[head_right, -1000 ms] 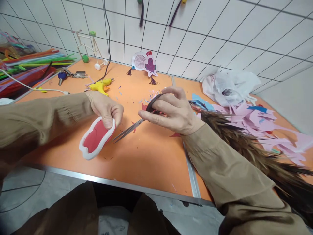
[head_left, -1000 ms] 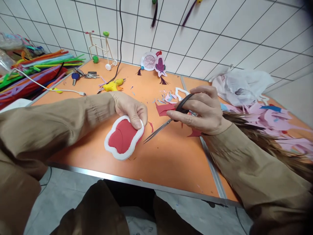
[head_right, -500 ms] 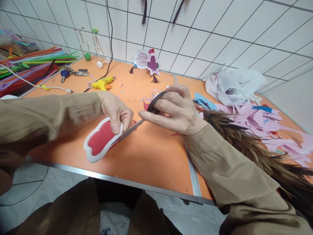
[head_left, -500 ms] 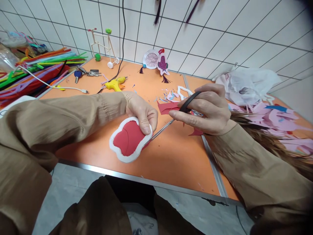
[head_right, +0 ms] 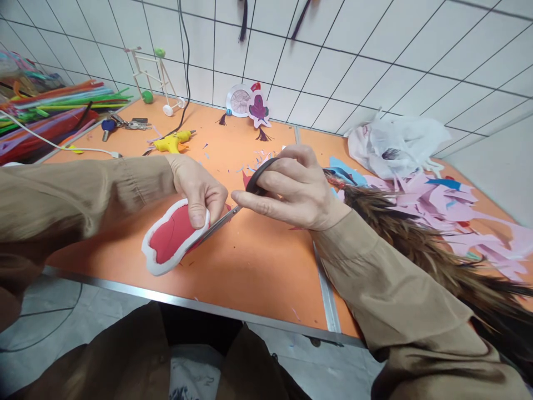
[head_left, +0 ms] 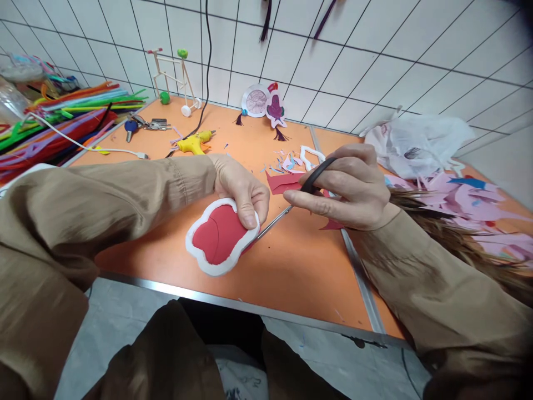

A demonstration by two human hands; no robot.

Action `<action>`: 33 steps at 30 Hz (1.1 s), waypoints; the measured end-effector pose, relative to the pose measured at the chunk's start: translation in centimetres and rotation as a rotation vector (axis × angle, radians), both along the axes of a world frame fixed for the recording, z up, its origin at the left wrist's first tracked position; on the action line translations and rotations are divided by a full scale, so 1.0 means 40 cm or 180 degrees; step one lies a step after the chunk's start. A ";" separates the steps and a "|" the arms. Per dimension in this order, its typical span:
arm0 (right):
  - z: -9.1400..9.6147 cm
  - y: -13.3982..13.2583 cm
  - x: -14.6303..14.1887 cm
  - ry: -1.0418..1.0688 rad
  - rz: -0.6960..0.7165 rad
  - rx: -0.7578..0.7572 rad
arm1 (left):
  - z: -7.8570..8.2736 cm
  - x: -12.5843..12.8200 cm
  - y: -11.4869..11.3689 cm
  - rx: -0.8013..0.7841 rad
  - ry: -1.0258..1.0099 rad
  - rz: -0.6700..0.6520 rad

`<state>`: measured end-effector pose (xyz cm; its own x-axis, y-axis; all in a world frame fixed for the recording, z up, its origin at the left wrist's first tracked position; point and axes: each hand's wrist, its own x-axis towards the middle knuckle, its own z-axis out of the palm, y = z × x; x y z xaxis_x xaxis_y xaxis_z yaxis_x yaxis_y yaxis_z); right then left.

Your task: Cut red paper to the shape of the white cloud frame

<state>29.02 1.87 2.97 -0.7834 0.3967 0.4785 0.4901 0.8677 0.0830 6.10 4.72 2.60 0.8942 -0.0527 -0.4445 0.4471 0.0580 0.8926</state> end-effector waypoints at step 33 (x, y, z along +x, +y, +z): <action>0.003 0.011 0.006 -0.0312 0.0522 0.1054 | 0.011 0.001 0.001 -0.0054 0.0215 -0.0416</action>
<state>29.28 2.33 3.07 -0.8720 0.0988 0.4795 0.3229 0.8523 0.4116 6.15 4.77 3.06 0.8473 -0.1748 -0.5015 0.5108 0.0101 0.8596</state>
